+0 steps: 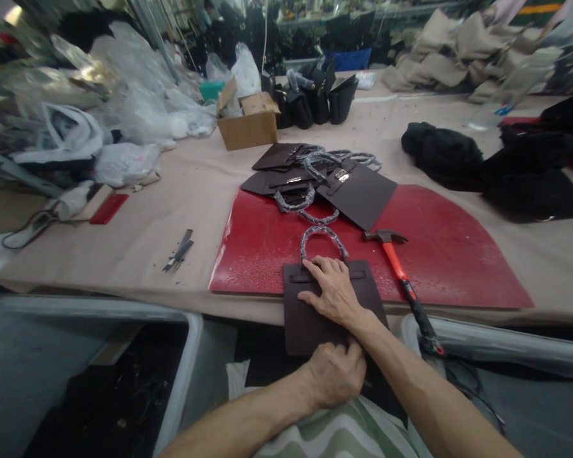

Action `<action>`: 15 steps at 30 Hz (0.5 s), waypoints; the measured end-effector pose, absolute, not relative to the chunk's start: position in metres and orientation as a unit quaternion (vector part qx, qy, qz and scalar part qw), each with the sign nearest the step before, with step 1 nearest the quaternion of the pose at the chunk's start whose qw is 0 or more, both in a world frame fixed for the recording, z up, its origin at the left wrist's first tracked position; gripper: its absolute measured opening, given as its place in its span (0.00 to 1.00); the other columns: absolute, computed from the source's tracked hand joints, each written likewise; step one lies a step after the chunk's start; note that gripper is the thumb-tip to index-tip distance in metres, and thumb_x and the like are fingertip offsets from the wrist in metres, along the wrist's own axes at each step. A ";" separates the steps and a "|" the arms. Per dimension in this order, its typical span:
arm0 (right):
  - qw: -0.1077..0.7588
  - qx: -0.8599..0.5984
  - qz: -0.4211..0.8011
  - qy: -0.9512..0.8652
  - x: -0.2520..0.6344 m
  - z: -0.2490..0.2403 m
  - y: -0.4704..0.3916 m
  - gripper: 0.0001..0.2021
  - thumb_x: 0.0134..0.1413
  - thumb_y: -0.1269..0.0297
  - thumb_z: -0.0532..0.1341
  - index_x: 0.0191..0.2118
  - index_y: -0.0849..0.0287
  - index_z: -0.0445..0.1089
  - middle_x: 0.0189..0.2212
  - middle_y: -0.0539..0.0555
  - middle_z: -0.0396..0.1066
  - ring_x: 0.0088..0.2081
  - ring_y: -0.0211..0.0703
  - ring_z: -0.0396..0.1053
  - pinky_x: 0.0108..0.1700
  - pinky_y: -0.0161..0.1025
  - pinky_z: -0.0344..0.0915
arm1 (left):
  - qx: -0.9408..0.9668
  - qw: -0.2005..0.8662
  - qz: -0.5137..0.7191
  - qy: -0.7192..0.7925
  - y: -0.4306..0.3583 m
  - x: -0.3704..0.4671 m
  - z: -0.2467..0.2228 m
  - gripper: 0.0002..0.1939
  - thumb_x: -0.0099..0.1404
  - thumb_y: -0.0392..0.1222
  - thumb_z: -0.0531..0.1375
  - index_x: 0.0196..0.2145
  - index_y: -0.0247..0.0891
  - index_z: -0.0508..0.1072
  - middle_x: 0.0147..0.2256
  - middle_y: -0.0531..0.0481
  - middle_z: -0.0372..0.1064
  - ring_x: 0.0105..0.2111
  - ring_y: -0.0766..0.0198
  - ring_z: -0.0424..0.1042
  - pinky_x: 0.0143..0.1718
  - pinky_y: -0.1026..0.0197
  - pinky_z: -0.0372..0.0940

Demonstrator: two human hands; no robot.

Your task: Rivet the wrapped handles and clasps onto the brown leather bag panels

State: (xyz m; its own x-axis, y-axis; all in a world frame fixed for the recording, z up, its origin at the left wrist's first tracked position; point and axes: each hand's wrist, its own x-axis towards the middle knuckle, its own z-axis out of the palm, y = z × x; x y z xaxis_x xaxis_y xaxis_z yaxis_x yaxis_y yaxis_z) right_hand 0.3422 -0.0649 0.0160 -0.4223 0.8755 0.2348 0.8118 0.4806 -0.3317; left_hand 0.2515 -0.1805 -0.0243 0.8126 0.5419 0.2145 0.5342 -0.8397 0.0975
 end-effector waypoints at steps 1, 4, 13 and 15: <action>0.186 -0.501 0.084 -0.841 0.342 0.016 -0.066 0.35 0.53 0.47 0.67 0.63 0.57 0.64 0.57 0.61 0.65 0.56 0.57 0.61 0.60 0.53 0.53 | 0.952 0.025 0.119 0.280 -0.180 0.253 -0.027 0.14 0.72 0.37 0.48 0.42 0.31 0.72 0.41 0.38 0.72 0.26 0.60 0.72 0.18 0.60 0.66; 0.178 -0.502 0.080 -0.843 0.342 0.015 -0.067 0.36 0.52 0.46 0.68 0.64 0.56 0.63 0.57 0.61 0.65 0.57 0.58 0.60 0.61 0.54 0.53 | 0.954 0.056 0.107 0.274 -0.178 0.256 -0.035 0.12 0.71 0.38 0.50 0.40 0.33 0.72 0.36 0.41 0.71 0.26 0.59 0.72 0.19 0.60 0.66; 0.139 -0.509 0.075 -0.846 0.340 0.016 -0.070 0.41 0.47 0.39 0.69 0.64 0.51 0.65 0.59 0.62 0.62 0.57 0.60 0.59 0.60 0.56 0.52 | 0.953 0.114 0.085 0.266 -0.176 0.244 -0.046 0.15 0.73 0.39 0.48 0.46 0.32 0.72 0.42 0.40 0.72 0.27 0.61 0.72 0.22 0.59 0.69; 0.134 -0.517 0.075 -0.842 0.337 0.016 -0.072 0.40 0.46 0.40 0.70 0.63 0.50 0.66 0.59 0.63 0.61 0.58 0.61 0.58 0.60 0.56 0.51 | 0.952 0.133 0.070 0.266 -0.175 0.242 -0.049 0.14 0.73 0.39 0.49 0.47 0.32 0.72 0.41 0.41 0.72 0.28 0.60 0.72 0.23 0.59 0.70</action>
